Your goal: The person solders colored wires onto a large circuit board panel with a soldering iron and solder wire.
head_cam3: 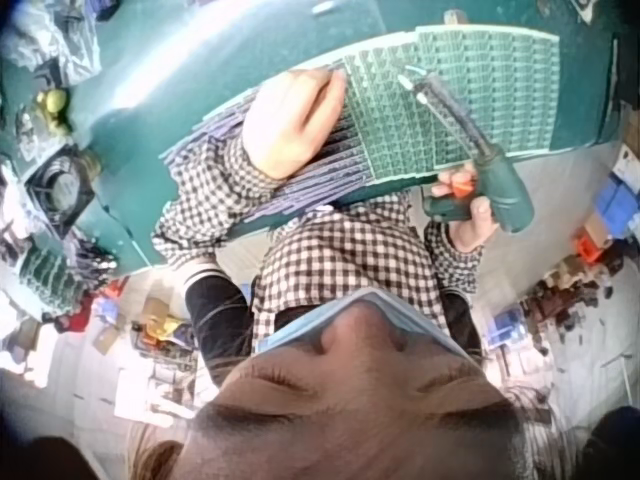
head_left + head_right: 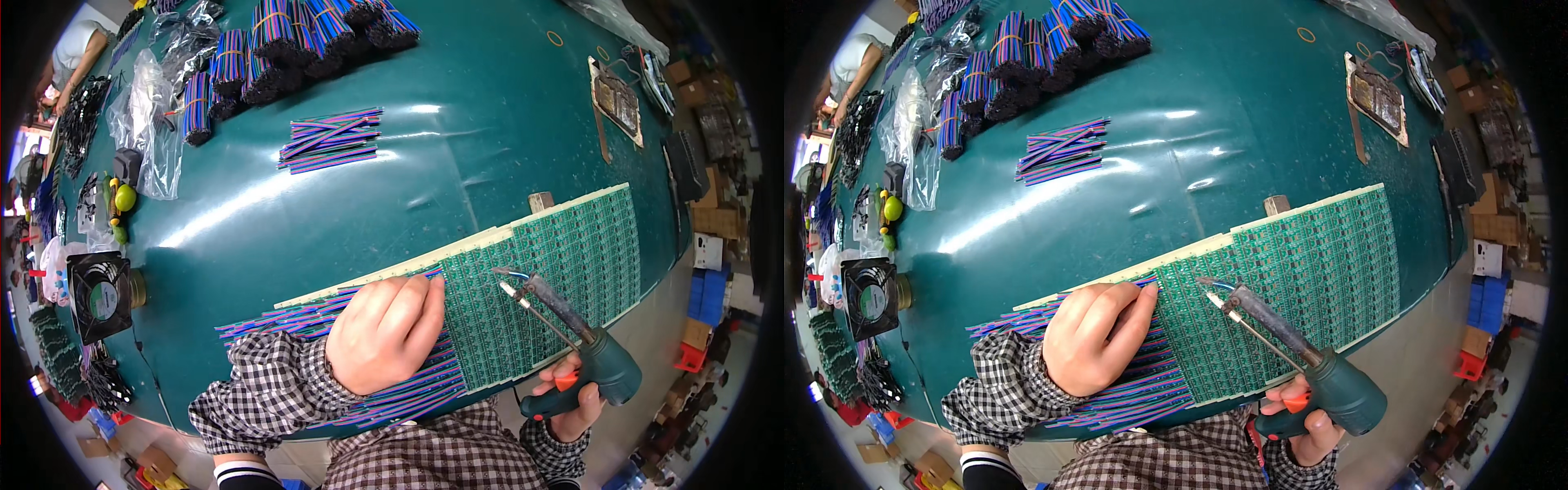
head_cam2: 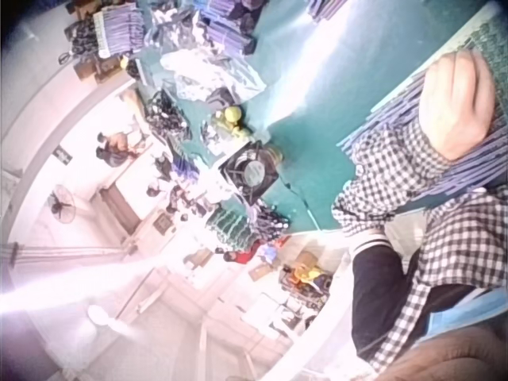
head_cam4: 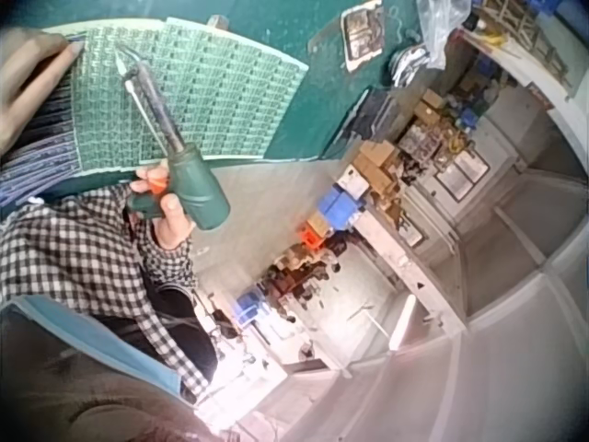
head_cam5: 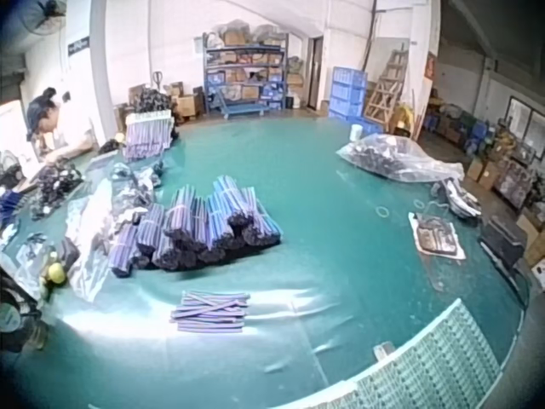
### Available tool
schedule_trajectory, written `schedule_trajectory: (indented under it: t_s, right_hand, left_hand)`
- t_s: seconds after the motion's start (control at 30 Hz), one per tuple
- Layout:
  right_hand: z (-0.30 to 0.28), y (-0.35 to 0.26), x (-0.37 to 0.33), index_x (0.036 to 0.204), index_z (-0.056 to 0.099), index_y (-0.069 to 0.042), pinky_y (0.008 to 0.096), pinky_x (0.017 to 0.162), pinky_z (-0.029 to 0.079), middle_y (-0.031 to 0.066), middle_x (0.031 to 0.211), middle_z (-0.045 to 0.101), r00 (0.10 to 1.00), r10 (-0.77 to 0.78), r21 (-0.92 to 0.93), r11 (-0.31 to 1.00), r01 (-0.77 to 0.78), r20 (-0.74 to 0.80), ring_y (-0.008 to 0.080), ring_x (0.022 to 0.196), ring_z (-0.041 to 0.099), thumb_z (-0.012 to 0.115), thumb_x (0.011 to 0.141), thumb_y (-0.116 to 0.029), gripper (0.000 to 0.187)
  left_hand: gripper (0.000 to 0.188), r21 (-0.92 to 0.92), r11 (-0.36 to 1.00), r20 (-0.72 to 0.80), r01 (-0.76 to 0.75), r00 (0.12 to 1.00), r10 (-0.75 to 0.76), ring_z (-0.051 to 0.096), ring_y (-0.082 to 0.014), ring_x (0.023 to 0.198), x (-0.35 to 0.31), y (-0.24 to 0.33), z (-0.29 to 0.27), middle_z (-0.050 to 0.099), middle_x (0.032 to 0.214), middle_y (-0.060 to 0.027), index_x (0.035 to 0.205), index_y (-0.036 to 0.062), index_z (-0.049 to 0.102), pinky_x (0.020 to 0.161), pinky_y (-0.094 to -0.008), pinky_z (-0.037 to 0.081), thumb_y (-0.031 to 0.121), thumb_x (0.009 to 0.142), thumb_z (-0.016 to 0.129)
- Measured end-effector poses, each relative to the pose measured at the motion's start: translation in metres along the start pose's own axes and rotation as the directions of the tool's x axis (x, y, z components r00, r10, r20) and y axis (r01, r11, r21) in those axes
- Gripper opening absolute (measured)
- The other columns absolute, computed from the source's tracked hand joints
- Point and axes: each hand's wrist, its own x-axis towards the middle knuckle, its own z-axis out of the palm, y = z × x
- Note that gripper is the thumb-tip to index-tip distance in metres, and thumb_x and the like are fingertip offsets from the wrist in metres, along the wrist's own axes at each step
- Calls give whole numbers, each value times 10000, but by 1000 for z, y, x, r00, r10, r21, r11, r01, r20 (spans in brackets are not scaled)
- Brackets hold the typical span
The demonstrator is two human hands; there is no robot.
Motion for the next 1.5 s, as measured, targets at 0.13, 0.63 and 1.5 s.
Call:
schedule_trajectory:
  t_s: [0.13, 0.63, 1.5]
  right_hand:
    - [-5, 1, -3, 1311, 504, 133, 395, 659, 677, 200, 1008, 661, 1000, 22, -44, 999, -21, 19, 316, 863, 745, 721, 936, -393, 681]
    - [-5, -1, -8, 1293, 553, 121, 466, 792, 670, 204, 1090, 680, 993, 108, 29, 994, -109, 44, 359, 957, 749, 776, 908, -365, 659]
    - [2, 0, -10, 1244, 565, 139, 380, 668, 665, 220, 1009, 687, 993, 54, -173, 984, -36, 103, 300, 800, 745, 732, 939, -384, 629]
  left_hand:
    - [376, -8, 1000, -10, 4, 1000, -4, 652, -257, 888, -1, 0, 1, 647, 1023, -140, 1114, -78, 710, 760, -356, 566, 57, 764, 701]
    - [363, -11, 1000, -54, 6, 999, -7, 660, -248, 858, -1, 0, 3, 653, 998, -137, 1096, -68, 718, 725, -347, 564, 50, 753, 706]
    - [390, -67, 998, -38, 1, 999, -4, 662, -243, 835, 2, -4, 1, 653, 988, -126, 1084, -63, 725, 702, -336, 545, 54, 712, 708]
